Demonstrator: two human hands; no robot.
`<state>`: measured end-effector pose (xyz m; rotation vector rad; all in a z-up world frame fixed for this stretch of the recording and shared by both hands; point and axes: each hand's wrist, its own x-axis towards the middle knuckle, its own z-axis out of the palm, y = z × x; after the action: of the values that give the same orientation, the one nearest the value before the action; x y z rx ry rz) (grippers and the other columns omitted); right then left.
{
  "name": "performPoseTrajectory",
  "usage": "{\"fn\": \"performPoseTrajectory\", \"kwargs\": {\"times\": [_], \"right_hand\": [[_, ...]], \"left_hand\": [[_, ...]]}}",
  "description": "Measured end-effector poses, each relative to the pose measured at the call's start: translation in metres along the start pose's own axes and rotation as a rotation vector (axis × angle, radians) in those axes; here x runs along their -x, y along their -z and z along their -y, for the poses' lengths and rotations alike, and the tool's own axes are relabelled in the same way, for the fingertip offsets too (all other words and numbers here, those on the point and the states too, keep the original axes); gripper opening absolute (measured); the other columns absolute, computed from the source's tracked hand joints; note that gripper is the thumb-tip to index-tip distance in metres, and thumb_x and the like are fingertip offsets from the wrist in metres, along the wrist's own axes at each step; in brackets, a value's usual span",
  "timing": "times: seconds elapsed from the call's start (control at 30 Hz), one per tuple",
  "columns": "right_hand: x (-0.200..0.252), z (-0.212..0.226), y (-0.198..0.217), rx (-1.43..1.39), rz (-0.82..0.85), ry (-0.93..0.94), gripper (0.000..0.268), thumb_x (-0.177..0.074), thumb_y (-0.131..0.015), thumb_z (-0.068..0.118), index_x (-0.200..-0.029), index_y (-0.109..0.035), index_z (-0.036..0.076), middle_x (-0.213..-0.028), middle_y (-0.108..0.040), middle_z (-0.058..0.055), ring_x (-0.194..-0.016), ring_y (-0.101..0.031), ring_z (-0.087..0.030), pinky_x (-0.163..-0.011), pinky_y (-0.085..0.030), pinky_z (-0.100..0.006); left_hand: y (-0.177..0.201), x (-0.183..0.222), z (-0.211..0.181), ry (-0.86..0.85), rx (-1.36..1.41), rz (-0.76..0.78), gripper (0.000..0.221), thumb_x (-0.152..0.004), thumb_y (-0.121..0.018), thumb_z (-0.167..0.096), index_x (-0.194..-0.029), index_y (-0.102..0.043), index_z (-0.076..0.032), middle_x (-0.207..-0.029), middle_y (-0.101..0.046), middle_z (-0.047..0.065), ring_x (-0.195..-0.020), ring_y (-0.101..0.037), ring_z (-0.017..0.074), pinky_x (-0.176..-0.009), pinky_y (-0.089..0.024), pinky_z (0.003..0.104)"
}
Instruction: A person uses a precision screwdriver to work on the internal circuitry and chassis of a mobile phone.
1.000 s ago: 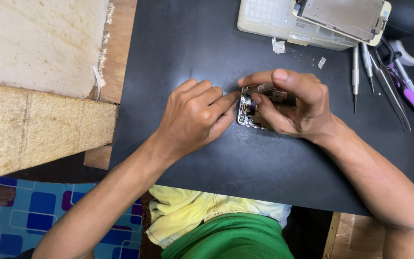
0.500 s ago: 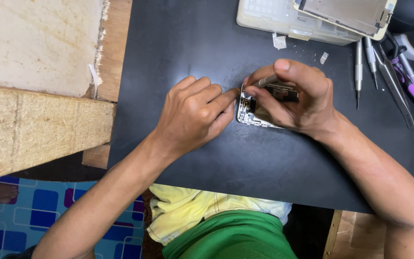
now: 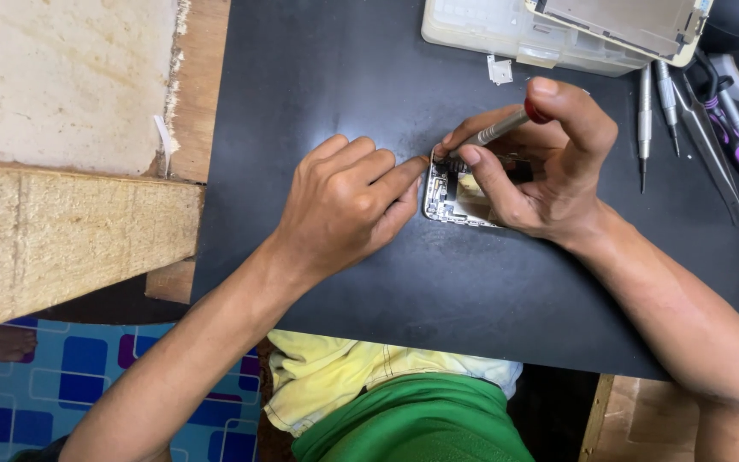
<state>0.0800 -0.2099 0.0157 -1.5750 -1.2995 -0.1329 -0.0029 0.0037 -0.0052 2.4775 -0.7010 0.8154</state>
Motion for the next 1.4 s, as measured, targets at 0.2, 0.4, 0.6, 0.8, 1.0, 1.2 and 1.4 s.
{"fn": "performPoseTrajectory", "kwargs": {"times": [0.2, 0.4, 0.6, 0.8, 1.0, 1.2, 1.4], "right_hand": [[0.002, -0.001, 0.0, -0.012, 0.006, -0.007, 0.069, -0.107, -0.054, -0.015, -0.151, -0.014, 0.019, -0.096, -0.061, -0.035, -0.085, -0.074, -0.041, -0.079, -0.068, -0.045], [0.014, -0.011, 0.005, -0.016, 0.066, 0.049, 0.079, -0.106, -0.065, -0.016, -0.161, -0.02, 0.019, -0.111, -0.066, -0.035, -0.095, -0.076, -0.039, -0.073, -0.064, -0.038], [0.011, -0.007, 0.009, 0.138, 0.122, 0.074, 0.069, -0.111, -0.071, -0.012, -0.159, -0.029, 0.015, -0.112, -0.069, -0.028, -0.088, -0.071, -0.032, -0.077, -0.059, -0.035], [0.009, -0.008, 0.008, 0.032, 0.104, 0.021, 0.074, -0.109, -0.064, -0.016, -0.161, -0.025, 0.018, -0.119, -0.068, -0.033, -0.093, -0.076, -0.033, -0.072, -0.064, -0.032], [0.014, -0.01, 0.004, 0.02, 0.055, 0.033, 0.081, -0.105, -0.066, -0.02, -0.159, -0.022, 0.021, -0.11, -0.066, -0.032, -0.077, -0.069, -0.027, -0.059, -0.053, -0.028], [0.004, -0.001, -0.001, -0.028, 0.027, 0.034, 0.081, -0.102, -0.055, -0.025, -0.154, -0.013, 0.021, -0.103, -0.059, -0.038, -0.053, -0.049, -0.023, -0.05, -0.047, -0.029], [0.019, -0.021, 0.013, -0.002, -0.135, -0.032, 0.082, -0.106, -0.065, -0.02, -0.158, -0.016, 0.019, -0.17, -0.019, 0.0, -0.079, -0.076, -0.052, -0.081, -0.076, -0.059]], "left_hand": [[0.001, -0.001, 0.0, 0.002, 0.014, 0.014, 0.011, -0.097, -0.076, -0.007, -0.107, -0.079, -0.004, -0.073, -0.058, 0.003, -0.068, -0.054, 0.0205, -0.059, -0.037, 0.036], [0.002, -0.002, 0.0, 0.008, 0.008, 0.01, 0.008, -0.099, -0.076, -0.01, -0.105, -0.078, -0.004, -0.071, -0.055, 0.002, -0.066, -0.051, 0.021, -0.058, -0.036, 0.036], [0.004, -0.004, 0.0, 0.06, 0.041, 0.032, 0.013, -0.1, -0.072, -0.012, -0.111, -0.075, -0.005, -0.078, -0.059, 0.004, -0.069, -0.058, 0.0225, -0.059, -0.041, 0.037], [0.005, -0.006, 0.007, 0.123, 0.053, 0.214, 0.04, -0.089, -0.069, -0.005, -0.128, -0.071, -0.015, -0.082, -0.051, 0.003, -0.064, -0.056, 0.0247, -0.056, -0.045, 0.04], [0.008, -0.011, 0.009, 0.077, 0.007, 0.27, 0.042, -0.09, -0.078, -0.013, -0.13, -0.072, -0.021, -0.092, -0.054, 0.004, -0.057, -0.058, 0.0265, -0.054, -0.052, 0.04], [0.012, -0.02, 0.013, 0.094, 0.107, 0.368, 0.036, -0.091, -0.07, -0.008, -0.125, -0.076, -0.017, -0.082, -0.048, 0.005, -0.045, -0.049, 0.03, -0.037, -0.04, 0.043], [0.006, -0.013, 0.023, 0.098, 0.214, 0.32, 0.045, -0.094, -0.07, -0.003, -0.136, -0.072, -0.019, -0.084, -0.052, 0.001, -0.048, -0.047, 0.0229, -0.041, -0.038, 0.038]]}}
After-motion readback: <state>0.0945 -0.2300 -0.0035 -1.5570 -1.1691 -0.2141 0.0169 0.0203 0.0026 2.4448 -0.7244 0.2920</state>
